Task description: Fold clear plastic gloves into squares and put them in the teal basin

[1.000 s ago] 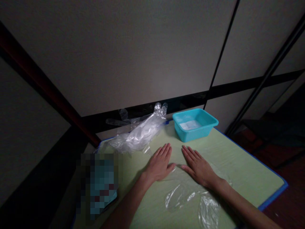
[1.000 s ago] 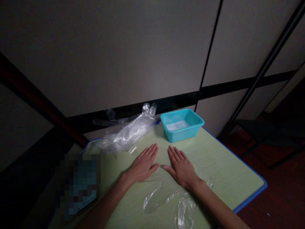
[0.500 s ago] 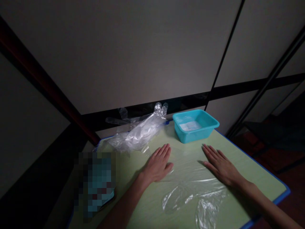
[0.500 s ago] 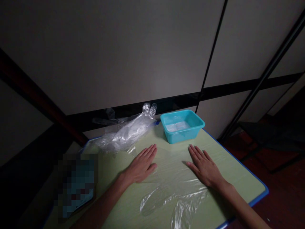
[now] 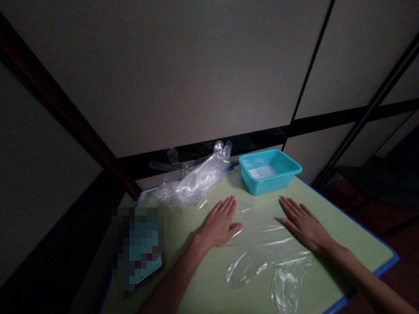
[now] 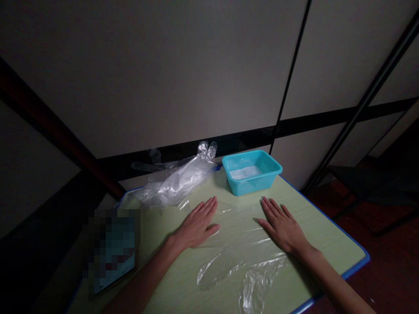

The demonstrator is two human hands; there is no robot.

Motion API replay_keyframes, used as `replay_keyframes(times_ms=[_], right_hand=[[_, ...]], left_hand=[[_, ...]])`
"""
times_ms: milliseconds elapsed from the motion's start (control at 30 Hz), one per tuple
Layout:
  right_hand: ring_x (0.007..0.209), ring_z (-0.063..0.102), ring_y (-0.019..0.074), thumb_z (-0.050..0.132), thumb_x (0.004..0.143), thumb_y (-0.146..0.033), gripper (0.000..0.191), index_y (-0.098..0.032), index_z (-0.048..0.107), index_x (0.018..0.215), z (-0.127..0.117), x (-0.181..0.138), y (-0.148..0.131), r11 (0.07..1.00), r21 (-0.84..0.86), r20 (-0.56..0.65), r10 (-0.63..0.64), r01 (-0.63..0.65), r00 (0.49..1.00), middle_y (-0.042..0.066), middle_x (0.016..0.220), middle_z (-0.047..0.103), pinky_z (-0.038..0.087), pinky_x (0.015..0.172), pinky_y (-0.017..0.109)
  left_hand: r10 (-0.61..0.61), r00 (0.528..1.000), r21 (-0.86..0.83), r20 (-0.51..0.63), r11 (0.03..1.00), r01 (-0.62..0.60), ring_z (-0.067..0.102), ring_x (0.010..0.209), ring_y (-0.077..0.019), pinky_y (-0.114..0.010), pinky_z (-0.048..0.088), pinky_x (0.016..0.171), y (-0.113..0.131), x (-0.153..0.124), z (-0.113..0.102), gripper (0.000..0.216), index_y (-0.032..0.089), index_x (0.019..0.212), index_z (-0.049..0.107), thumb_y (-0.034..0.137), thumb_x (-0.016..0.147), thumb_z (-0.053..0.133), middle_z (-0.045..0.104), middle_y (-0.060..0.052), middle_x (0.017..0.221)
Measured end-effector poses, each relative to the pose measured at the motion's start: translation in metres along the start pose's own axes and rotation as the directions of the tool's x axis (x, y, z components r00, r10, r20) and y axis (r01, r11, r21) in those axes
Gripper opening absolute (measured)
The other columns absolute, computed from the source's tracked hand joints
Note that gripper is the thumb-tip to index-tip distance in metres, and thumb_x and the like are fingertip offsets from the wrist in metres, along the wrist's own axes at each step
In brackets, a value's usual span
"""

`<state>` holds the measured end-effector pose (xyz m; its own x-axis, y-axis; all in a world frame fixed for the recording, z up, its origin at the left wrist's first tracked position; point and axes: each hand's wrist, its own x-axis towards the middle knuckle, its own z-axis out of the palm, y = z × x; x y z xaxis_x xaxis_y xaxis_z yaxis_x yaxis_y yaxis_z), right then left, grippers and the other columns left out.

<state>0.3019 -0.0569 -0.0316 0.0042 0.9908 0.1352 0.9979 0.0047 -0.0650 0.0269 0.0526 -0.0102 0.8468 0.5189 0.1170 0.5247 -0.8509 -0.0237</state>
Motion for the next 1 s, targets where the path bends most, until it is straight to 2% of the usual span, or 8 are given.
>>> replay_keyframes(times_ms=[233,400,567,700,1000], right_hand=[[0.129,0.016,0.0209,0.021,0.086,-0.055,0.063,-0.018,0.016,0.137,0.0,0.0,-0.001,1.0,-0.002,-0.005,0.0,0.0,1.0,0.004,0.141,0.021,0.02,0.104,0.044],[0.129,0.017,0.0213,0.022,0.086,-0.055,0.064,-0.018,0.016,0.137,0.002,0.0,0.0,1.0,0.008,-0.022,-0.001,0.001,1.0,0.005,0.141,0.02,0.02,0.104,0.044],[0.129,0.017,0.0207,0.022,0.086,-0.056,0.065,-0.017,0.018,0.137,0.003,0.001,-0.001,1.0,0.002,-0.029,-0.003,0.004,1.0,0.005,0.141,0.02,0.02,0.104,0.044],[0.129,0.017,0.0211,0.021,0.086,-0.056,0.065,-0.017,0.018,0.137,0.003,0.0,-0.001,1.0,0.008,-0.028,0.005,-0.005,1.0,0.005,0.141,0.02,0.02,0.103,0.044],[0.129,0.016,0.0215,0.021,0.086,-0.055,0.064,-0.018,0.018,0.137,0.001,0.0,-0.001,1.0,0.013,-0.037,0.009,-0.008,0.999,0.005,0.141,0.02,0.02,0.104,0.044]], left_hand=[[-0.051,0.997,0.001,0.057,0.999,0.051,0.01,0.131,-0.0206,-0.035,0.012,0.105,-0.006,-0.004,-0.001,0.069,0.007,0.135,0.017,0.055,0.086,0.021,0.014,-0.013,0.142],[-0.077,0.996,-0.008,0.053,0.997,0.078,0.009,0.131,-0.0212,-0.035,0.013,0.106,-0.005,-0.005,-0.006,0.068,0.006,0.135,0.014,0.053,0.087,0.021,0.012,-0.013,0.143],[-0.05,0.996,-0.024,0.068,0.998,0.052,0.005,0.131,-0.0193,-0.034,0.013,0.106,0.009,-0.012,-0.014,0.064,0.007,0.136,0.012,0.049,0.088,0.022,0.01,-0.012,0.143],[-0.026,0.995,-0.047,0.095,0.998,0.031,0.005,0.131,-0.018,-0.031,0.013,0.106,0.017,-0.02,-0.012,0.062,0.008,0.136,0.013,0.046,0.088,0.023,0.009,-0.011,0.143],[-0.033,0.997,-0.039,0.068,0.999,0.036,0.006,0.131,-0.0176,-0.031,0.014,0.106,0.012,-0.029,-0.006,0.061,0.008,0.135,0.015,0.047,0.089,0.021,0.012,-0.012,0.143]])
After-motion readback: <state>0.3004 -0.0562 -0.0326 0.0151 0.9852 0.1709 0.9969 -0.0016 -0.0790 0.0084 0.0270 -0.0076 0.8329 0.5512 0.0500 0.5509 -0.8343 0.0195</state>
